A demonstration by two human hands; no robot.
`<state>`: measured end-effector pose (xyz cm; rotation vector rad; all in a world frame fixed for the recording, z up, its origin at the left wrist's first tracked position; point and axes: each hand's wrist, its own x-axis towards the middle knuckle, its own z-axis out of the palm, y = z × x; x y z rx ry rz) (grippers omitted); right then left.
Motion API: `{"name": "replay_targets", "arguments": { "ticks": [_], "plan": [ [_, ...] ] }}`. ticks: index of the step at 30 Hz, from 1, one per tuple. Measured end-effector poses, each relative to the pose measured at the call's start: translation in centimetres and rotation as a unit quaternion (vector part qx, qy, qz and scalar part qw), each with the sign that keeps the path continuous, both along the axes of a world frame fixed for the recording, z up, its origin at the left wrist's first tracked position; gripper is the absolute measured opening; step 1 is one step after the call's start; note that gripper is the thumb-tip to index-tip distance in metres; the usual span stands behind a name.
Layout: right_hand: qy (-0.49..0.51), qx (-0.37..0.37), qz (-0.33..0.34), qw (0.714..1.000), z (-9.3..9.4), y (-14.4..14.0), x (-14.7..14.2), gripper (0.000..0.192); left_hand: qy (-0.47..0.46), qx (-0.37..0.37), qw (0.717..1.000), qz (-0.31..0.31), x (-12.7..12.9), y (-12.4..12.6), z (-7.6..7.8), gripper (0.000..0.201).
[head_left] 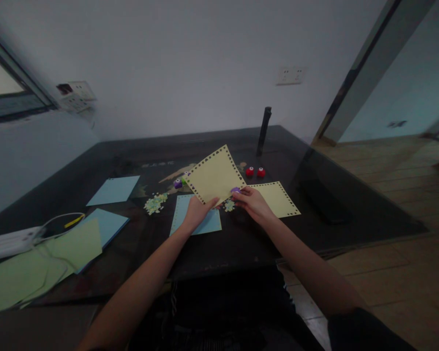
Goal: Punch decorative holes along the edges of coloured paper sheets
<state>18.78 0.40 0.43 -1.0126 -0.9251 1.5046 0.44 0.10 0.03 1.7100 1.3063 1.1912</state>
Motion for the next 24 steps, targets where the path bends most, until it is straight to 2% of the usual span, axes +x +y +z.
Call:
{"name": "replay_targets", "arguments": {
  "ticks": [9, 24],
  "plan": [
    [-0.004, -0.004, 0.003, 1.0, 0.08, 0.01, 0.08, 0.03, 0.006, 0.012, 1.0, -0.005, -0.03, -0.06, 0.09, 0.026],
    [-0.009, -0.004, -0.002, 1.0, 0.1, 0.04, 0.06, 0.03, 0.012, 0.0, 1.0, -0.009, -0.12, 0.03, -0.12, 0.022]
  ]
}}
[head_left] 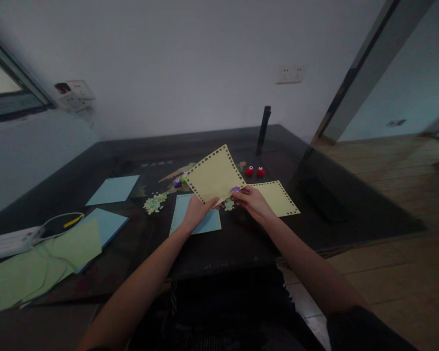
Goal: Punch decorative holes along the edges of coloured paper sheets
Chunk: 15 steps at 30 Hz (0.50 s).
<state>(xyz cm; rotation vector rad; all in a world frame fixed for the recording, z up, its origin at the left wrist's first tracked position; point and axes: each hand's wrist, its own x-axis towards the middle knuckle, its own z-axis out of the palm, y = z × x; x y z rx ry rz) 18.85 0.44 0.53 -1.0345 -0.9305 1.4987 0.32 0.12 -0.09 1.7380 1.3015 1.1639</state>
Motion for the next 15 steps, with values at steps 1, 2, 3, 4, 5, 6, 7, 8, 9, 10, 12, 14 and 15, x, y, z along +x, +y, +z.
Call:
{"name": "replay_targets", "arguments": {
  "ticks": [1, 2, 3, 4, 5, 6, 7, 8, 9, 10, 12, 14, 15],
  "plan": [
    [-0.001, 0.0, 0.0, 1.0, 0.0, 0.0, 0.0, 0.03, -0.002, -0.001, 1.0, -0.002, -0.02, 0.0, -0.04, 0.022],
    [-0.002, 0.001, -0.001, 1.0, 0.0, 0.0, 0.01, 0.03, -0.002, -0.001, 1.0, -0.003, -0.03, 0.0, -0.05, 0.022],
    [-0.002, 0.001, 0.0, 1.0, 0.0, -0.01, 0.02, 0.03, -0.002, -0.001, 1.0, -0.003, -0.03, -0.03, -0.04, 0.021],
    [-0.003, 0.002, 0.001, 1.0, 0.0, -0.01, 0.03, 0.03, 0.001, -0.001, 1.0, -0.002, 0.0, -0.06, -0.01, 0.019],
    [-0.005, 0.003, 0.004, 1.0, 0.0, -0.02, 0.04, 0.029, 0.003, -0.002, 1.0, -0.002, 0.04, -0.1, 0.05, 0.018],
    [-0.006, 0.004, 0.005, 1.0, -0.01, -0.03, 0.04, 0.029, 0.005, -0.003, 1.0, -0.001, 0.08, -0.15, 0.11, 0.017],
    [-0.007, 0.005, 0.006, 1.0, -0.01, -0.03, 0.05, 0.029, 0.004, -0.002, 1.0, 0.001, 0.12, -0.2, 0.18, 0.017],
    [-0.008, 0.005, 0.006, 1.0, -0.03, -0.02, 0.05, 0.03, 0.002, 0.0, 1.0, 0.004, 0.16, -0.23, 0.24, 0.016],
    [-0.008, 0.006, 0.004, 1.0, -0.05, -0.01, 0.06, 0.03, 0.0, 0.001, 1.0, 0.006, 0.19, -0.26, 0.28, 0.016],
    [-0.008, 0.006, 0.004, 1.0, -0.08, 0.01, 0.06, 0.03, -0.001, 0.001, 1.0, 0.006, 0.21, -0.27, 0.3, 0.015],
    [-0.008, 0.007, 0.004, 1.0, -0.15, 0.06, 0.06, 0.03, -0.003, 0.001, 1.0, 0.004, 0.2, -0.25, 0.27, 0.014],
    [-0.009, 0.006, 0.005, 1.0, -0.22, 0.1, 0.06, 0.03, -0.003, -0.001, 1.0, 0.0, 0.15, -0.19, 0.19, 0.014],
    [-0.009, 0.006, 0.005, 1.0, -0.24, 0.12, 0.07, 0.03, -0.003, -0.001, 1.0, -0.002, 0.13, -0.15, 0.15, 0.013]
  ]
}}
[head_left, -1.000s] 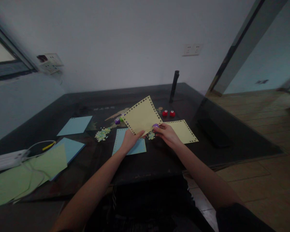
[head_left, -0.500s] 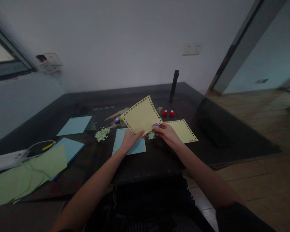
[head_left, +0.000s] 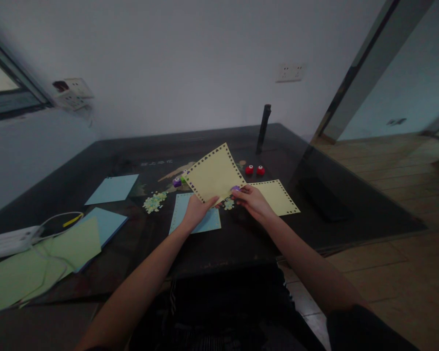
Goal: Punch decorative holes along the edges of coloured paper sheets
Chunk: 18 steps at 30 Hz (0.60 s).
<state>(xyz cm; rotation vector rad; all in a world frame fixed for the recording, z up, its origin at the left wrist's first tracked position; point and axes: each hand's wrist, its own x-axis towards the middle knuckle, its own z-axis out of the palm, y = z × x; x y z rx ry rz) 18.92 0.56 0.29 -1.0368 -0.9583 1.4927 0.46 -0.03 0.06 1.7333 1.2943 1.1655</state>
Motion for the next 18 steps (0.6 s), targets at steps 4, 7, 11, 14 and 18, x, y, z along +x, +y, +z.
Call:
{"name": "replay_targets", "arguments": {
  "ticks": [4, 7, 11, 14, 18],
  "plan": [
    [0.004, 0.002, 0.002, 1.0, -0.04, 0.02, 0.02, 0.031, 0.001, 0.001, 1.0, 0.0, -0.02, 0.04, 0.0, 0.015],
    [0.006, 0.003, 0.003, 1.0, -0.04, 0.01, 0.03, 0.031, -0.007, 0.004, 1.0, 0.008, 0.04, -0.05, 0.08, 0.019],
    [0.005, 0.004, 0.002, 1.0, -0.08, 0.03, 0.03, 0.029, -0.013, -0.007, 1.0, 0.018, 0.13, -0.13, 0.1, 0.02],
    [0.008, 0.003, 0.001, 1.0, -0.08, 0.03, 0.03, 0.028, -0.013, -0.015, 1.0, 0.013, 0.17, -0.1, 0.09, 0.02],
    [0.007, 0.003, 0.005, 1.0, 0.01, 0.01, 0.01, 0.029, -0.015, -0.01, 1.0, 0.014, 0.19, -0.07, 0.14, 0.022]
  ]
}}
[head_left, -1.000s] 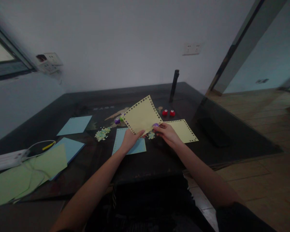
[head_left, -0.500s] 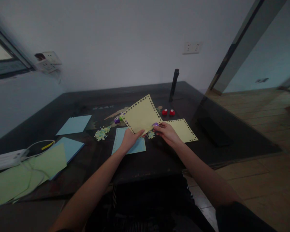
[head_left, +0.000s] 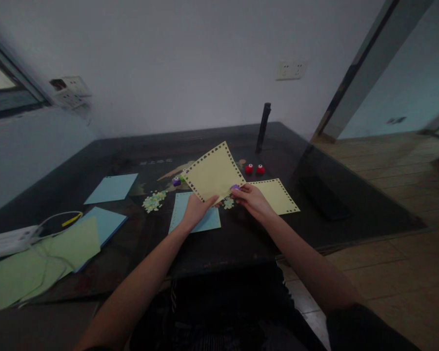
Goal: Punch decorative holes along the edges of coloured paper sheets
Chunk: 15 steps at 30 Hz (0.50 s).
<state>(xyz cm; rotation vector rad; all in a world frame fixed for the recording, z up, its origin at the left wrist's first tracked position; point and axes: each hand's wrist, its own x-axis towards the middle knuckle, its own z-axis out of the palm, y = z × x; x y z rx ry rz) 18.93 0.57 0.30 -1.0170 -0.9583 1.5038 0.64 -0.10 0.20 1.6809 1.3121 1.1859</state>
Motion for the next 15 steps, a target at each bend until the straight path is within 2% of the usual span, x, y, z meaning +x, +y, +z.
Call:
{"name": "replay_targets", "arguments": {
  "ticks": [15],
  "plan": [
    [0.007, -0.007, -0.004, 1.0, 0.05, 0.01, -0.06, 0.029, 0.01, 0.003, 1.0, -0.013, 0.14, -0.39, 0.34, 0.016]
  ]
}}
